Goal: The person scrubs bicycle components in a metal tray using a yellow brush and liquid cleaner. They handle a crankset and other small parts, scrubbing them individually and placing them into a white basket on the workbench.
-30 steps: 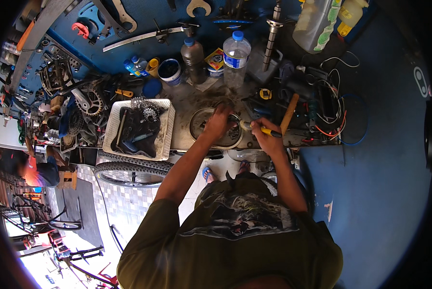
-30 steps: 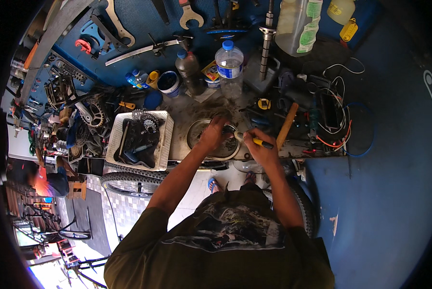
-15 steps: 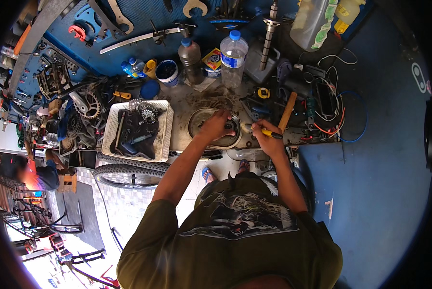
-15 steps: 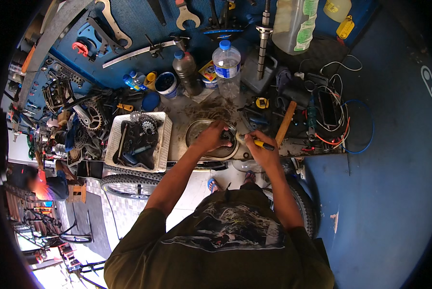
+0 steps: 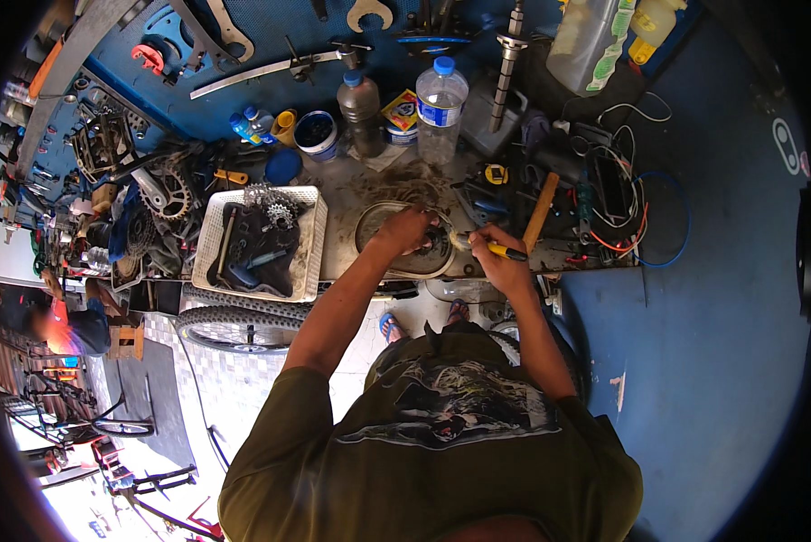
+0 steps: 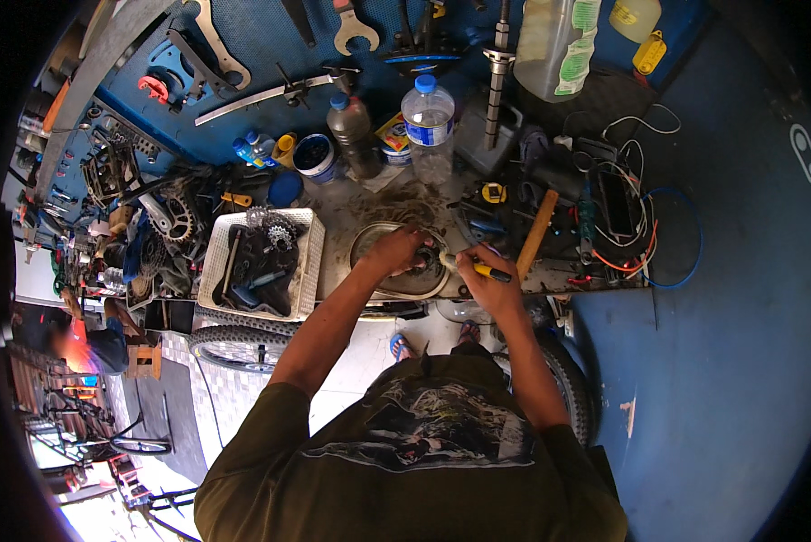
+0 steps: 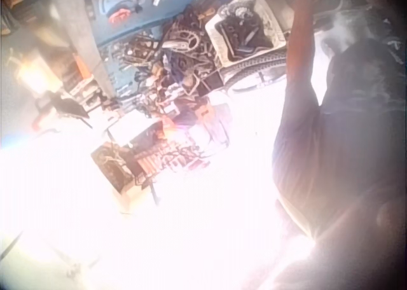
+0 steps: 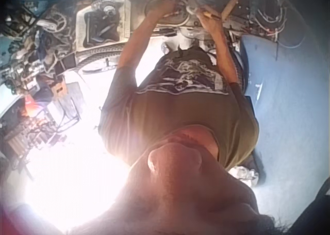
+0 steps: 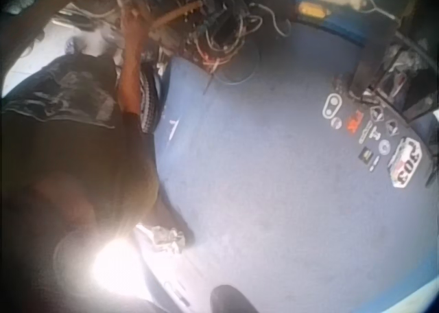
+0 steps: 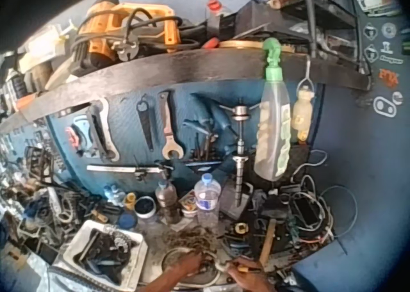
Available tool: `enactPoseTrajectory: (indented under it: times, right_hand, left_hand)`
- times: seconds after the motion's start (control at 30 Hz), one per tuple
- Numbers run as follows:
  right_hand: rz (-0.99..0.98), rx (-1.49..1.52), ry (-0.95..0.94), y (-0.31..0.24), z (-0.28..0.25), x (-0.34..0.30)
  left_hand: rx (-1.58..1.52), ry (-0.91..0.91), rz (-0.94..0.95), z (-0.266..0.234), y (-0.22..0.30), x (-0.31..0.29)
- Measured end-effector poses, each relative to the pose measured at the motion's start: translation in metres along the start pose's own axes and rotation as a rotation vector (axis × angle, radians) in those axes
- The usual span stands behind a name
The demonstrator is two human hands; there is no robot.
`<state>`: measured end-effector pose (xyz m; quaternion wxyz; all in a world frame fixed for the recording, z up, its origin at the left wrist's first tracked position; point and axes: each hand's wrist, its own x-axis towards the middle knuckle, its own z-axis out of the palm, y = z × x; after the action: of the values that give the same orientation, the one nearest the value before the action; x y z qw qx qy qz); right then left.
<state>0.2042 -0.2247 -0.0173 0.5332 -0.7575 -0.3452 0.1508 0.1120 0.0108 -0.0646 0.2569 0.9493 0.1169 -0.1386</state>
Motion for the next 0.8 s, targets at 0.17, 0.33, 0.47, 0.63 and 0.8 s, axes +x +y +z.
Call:
enactPoseTrajectory:
  times: [0.17,0.33,0.47,0.63,0.8]
  right_hand:
    - [0.041,-0.005,-0.012,0.001,-0.006,-0.004]
    - [0.02,-0.031,-0.009,0.0,-0.006,-0.006]
    - [0.007,-0.02,-0.016,0.003,-0.003,-0.006]
    - [0.075,-0.041,-0.042,-0.005,-0.005,-0.004]
    - [0.04,-0.073,-0.076,-0.002,-0.003,-0.001]
  left_hand:
    - [-0.102,0.051,0.01,-0.002,0.001,-0.004]
    - [-0.169,0.153,0.012,0.015,-0.01,-0.004]
    - [-0.138,0.16,0.02,0.017,-0.014,-0.006]
    - [-0.299,0.331,-0.07,0.015,-0.017,-0.025]
    - [-0.188,0.554,-0.096,0.015,-0.01,-0.047]
